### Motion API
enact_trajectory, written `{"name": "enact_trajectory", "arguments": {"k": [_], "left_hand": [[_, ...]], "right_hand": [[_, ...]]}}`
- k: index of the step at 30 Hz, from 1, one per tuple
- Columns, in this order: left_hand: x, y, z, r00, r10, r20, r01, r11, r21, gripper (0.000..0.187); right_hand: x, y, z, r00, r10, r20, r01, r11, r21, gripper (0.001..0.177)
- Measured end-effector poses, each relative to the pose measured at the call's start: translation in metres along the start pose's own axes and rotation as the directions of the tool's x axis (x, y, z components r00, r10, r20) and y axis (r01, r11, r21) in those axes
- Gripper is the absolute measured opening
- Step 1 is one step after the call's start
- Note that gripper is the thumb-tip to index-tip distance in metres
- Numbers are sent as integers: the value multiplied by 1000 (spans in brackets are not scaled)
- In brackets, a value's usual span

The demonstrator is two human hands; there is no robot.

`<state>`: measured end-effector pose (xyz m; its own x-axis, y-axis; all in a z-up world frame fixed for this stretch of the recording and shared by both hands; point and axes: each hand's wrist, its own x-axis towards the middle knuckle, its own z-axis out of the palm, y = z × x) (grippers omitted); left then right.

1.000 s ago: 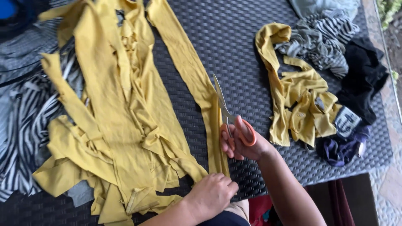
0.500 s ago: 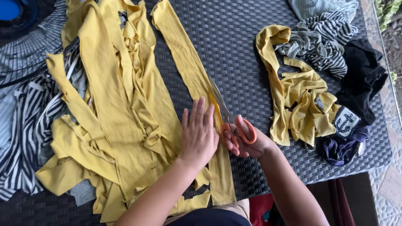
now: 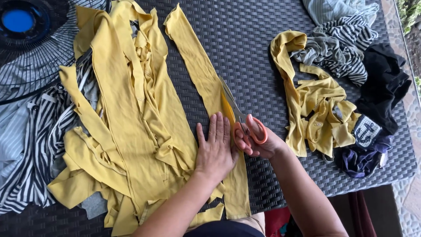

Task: Cutting yellow fabric into long, thin strips using scissors.

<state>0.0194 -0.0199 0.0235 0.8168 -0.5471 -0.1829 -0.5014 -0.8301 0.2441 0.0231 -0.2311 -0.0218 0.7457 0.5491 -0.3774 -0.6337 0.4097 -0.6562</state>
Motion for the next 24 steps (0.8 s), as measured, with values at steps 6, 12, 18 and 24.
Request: {"name": "enact_trajectory", "arguments": {"k": [6, 12, 18, 24], "left_hand": [[2, -1, 14, 991, -3, -131, 3, 1000, -2, 80], [7, -3, 7, 998, 0, -69, 3, 999, 41, 77], [6, -3, 16, 986, -5, -169, 4, 1000, -5, 80], [2, -3, 10, 985, -12, -169, 12, 1000, 0, 81]], "right_hand": [[21, -38, 41, 997, 67, 47, -71, 993, 96, 73], [41, -32, 2, 999, 13, 42, -17, 997, 77, 68], [61, -69, 38, 995, 97, 29, -97, 995, 12, 73], [81, -62, -5, 999, -22, 30, 22, 1000, 2, 68]]}}
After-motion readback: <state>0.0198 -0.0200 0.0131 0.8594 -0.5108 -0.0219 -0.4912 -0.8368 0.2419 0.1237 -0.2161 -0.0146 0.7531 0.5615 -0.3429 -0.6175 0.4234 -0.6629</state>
